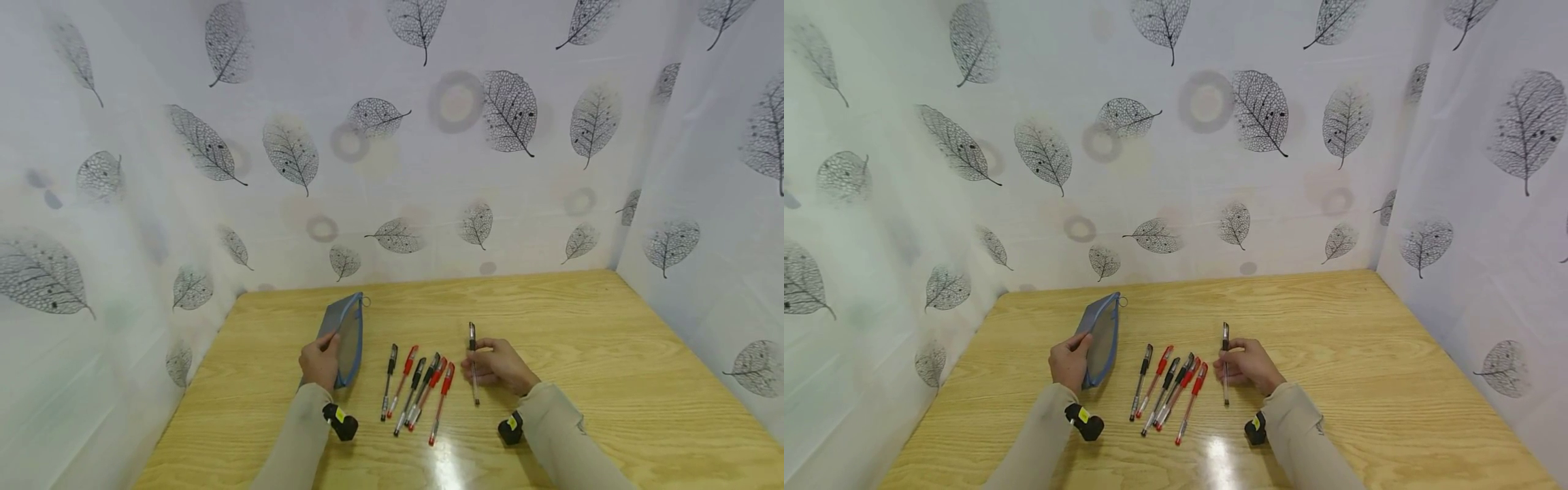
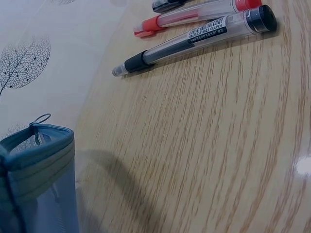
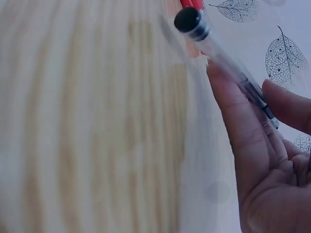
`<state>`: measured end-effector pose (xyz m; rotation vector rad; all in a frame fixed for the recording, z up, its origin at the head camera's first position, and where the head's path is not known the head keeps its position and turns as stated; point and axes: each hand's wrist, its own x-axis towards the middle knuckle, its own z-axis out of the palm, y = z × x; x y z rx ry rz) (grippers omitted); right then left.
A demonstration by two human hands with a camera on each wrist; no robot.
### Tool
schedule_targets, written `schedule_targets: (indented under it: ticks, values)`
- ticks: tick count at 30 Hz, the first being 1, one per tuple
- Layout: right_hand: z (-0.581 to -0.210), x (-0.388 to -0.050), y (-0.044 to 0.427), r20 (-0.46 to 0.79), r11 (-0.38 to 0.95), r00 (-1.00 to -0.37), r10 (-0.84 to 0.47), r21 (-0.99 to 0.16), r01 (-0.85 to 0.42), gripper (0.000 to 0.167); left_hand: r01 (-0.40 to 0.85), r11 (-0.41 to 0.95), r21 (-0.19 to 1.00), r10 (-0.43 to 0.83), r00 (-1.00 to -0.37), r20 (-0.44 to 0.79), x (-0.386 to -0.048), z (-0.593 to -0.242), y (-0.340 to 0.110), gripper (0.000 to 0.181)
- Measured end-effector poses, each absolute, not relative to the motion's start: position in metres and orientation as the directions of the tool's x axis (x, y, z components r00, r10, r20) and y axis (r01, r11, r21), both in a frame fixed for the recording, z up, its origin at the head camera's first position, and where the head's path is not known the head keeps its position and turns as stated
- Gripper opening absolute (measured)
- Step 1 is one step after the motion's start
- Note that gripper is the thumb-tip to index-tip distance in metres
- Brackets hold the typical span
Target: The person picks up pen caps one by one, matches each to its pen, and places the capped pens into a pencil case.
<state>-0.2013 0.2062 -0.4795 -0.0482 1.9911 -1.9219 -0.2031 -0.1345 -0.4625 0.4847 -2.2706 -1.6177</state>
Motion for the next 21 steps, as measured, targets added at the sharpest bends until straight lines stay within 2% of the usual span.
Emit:
schedule_targets:
  ticks: [11, 21]
  values:
    - [-0.471, -0.201, 0.198, -0.237, 0.092, -0.940, -0.245, -0.971, 0.221, 0.027, -0.115, 0.265, 0.957, -0.430, -0.903, 0.011, -0.204, -0.461, -0.134, 0.027]
    - [-0.473, -0.207, 0.189, -0.191, 0.118, -0.957, -0.219, -0.979, 0.168, 0.024, -0.095, 0.256, 0.962, -0.456, -0.889, 0.034, -0.206, -0.466, -0.136, 0.025]
